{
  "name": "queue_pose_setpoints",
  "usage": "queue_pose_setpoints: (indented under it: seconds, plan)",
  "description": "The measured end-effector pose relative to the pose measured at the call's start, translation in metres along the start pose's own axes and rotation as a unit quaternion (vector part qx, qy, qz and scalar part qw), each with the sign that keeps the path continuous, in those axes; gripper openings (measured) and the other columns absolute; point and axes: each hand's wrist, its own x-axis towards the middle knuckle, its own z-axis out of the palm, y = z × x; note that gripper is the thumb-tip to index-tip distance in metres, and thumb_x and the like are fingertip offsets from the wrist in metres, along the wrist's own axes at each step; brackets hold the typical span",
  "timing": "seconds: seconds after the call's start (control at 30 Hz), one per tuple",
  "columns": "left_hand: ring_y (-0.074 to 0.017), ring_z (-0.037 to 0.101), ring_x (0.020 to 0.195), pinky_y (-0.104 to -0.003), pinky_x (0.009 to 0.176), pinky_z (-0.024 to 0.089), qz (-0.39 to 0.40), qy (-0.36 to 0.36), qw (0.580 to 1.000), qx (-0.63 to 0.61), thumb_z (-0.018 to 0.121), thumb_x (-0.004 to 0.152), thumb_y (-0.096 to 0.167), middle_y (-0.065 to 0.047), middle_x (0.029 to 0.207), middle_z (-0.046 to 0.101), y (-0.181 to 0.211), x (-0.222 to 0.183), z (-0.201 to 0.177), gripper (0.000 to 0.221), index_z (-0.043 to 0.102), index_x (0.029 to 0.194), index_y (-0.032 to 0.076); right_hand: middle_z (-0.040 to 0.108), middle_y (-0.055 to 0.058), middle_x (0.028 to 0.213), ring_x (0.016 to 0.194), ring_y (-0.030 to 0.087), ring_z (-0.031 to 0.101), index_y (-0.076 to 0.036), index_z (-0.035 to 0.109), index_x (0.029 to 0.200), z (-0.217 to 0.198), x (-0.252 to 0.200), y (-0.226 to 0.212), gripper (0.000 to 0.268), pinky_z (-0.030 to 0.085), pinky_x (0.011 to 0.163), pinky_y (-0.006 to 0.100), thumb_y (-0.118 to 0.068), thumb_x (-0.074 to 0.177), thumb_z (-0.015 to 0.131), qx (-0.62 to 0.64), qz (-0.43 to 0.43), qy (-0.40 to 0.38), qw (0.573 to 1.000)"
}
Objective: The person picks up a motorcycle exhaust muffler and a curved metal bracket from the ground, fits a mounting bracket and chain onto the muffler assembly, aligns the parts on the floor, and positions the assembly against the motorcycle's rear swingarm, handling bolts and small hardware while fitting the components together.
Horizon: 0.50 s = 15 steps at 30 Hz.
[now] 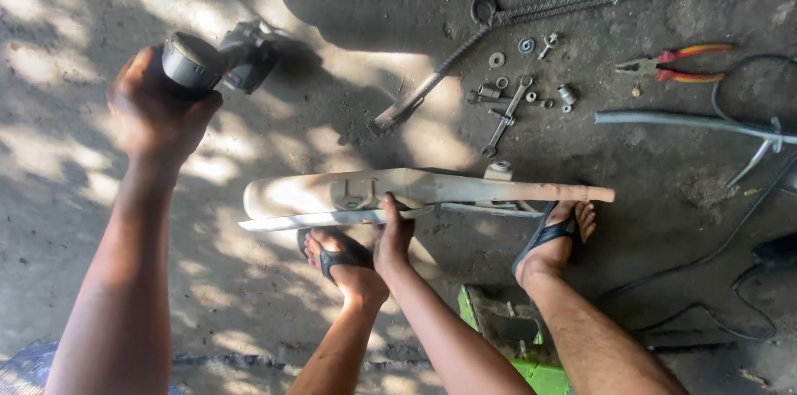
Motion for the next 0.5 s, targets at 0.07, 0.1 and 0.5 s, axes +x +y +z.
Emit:
queue_pose_setpoints:
  seconds: [0.07,0.1,0.5]
  plan:
    - [-0.0169,0.069,0.097,-0.031,0.092,0.056,-0.001,0.010,1.000,0.008,0.085,0.077,0.011,-0.009,0.105,0.071,-0.016,0.003,0.010,0.040,0.069,0.113,0.001,0.066,0.003,0.111,0.099,0.019,0.062,-0.008,0.060,0.121,0.013,0.001,-0.001,0.055,0.053,0.078,0.041,-0.032,0.079,0.085,0.036,0.003,-0.016,0.999]
    - [-0.0200,0.069,0.097,-0.032,0.092,0.057,-0.006,0.017,1.000,-0.009,0.084,0.078,0.011,-0.010,0.104,0.072,-0.022,-0.001,0.014,0.038,0.069,0.111,0.002,0.066,0.001,0.112,0.100,0.016,0.062,-0.010,0.061,0.122,0.016,0.002,-0.004,0.053,0.054,0.081,0.038,-0.032,0.080,0.083,0.011,0.027,-0.025,0.999]
    - [-0.0368,0.064,0.116,-0.046,0.094,0.057,0.029,0.080,0.962,0.261,0.091,0.084,0.026,-0.014,0.119,0.062,-0.019,-0.002,0.026,0.058,0.059,0.128,0.006,0.063,0.005,0.127,0.110,0.022,0.061,-0.014,0.060,0.131,0.020,0.048,-0.022,0.061,0.053,0.089,0.042,-0.041,0.080,0.081,-0.088,0.061,-0.137,0.985]
